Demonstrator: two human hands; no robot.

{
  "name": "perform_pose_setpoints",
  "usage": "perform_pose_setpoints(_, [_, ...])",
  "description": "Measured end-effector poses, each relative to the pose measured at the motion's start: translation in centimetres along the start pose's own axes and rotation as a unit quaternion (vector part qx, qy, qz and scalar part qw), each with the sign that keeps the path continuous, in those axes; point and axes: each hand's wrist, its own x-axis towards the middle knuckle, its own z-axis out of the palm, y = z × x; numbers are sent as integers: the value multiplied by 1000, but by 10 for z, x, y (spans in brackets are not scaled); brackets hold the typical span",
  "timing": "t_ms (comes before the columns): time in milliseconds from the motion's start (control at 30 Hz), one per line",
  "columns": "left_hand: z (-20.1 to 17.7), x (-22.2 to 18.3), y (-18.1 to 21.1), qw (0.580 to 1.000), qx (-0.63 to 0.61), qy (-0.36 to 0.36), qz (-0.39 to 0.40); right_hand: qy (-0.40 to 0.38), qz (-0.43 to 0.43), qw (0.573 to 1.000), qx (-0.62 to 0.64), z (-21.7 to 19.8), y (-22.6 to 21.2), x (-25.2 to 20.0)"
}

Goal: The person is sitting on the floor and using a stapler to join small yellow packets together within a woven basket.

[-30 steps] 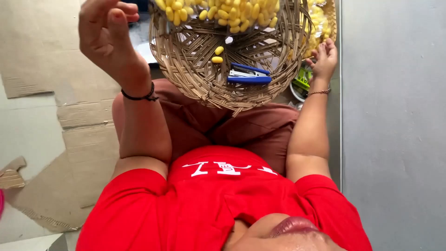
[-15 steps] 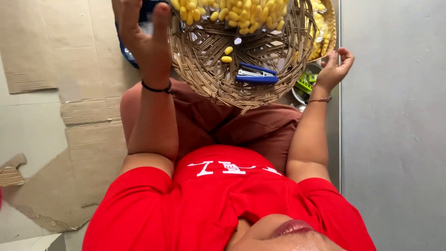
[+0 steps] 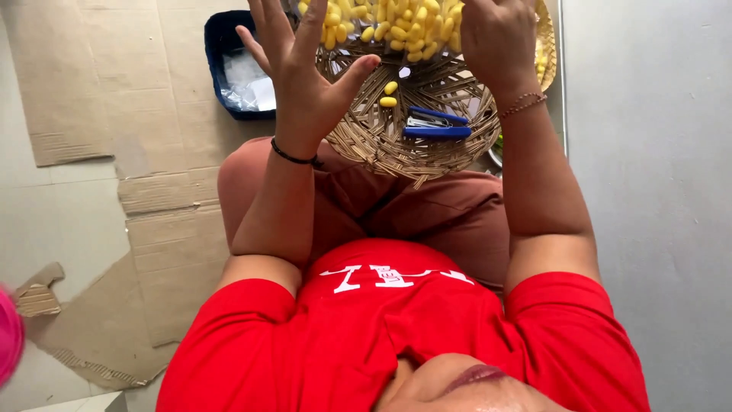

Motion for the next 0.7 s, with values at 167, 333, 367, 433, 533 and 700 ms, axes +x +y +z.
perform_pose_setpoints(167, [-4,2,10,999,-13,-26,16,-88,-14,996,6,18,3,15])
perform_pose_setpoints(333, [17,-1,8,994,-71,-33,78,-79,-19,996,44,-4,-9,15])
perform_pose_setpoints(367, [21,-2,10,991,-79,-50,92,-71,-25,994,81,-19,-18,16])
perform_pose_setpoints(433, [27,-5,18,988,-87,-68,104,-65,-31,990,120,-52,-41,20])
perform_pose_setpoints(533, [29,-9,29,980,-123,-126,92,-27,-63,983,172,-98,-77,24])
perform_pose_setpoints(700, [20,-7,52,901,-388,-185,66,6,-25,964,265,-127,-106,9])
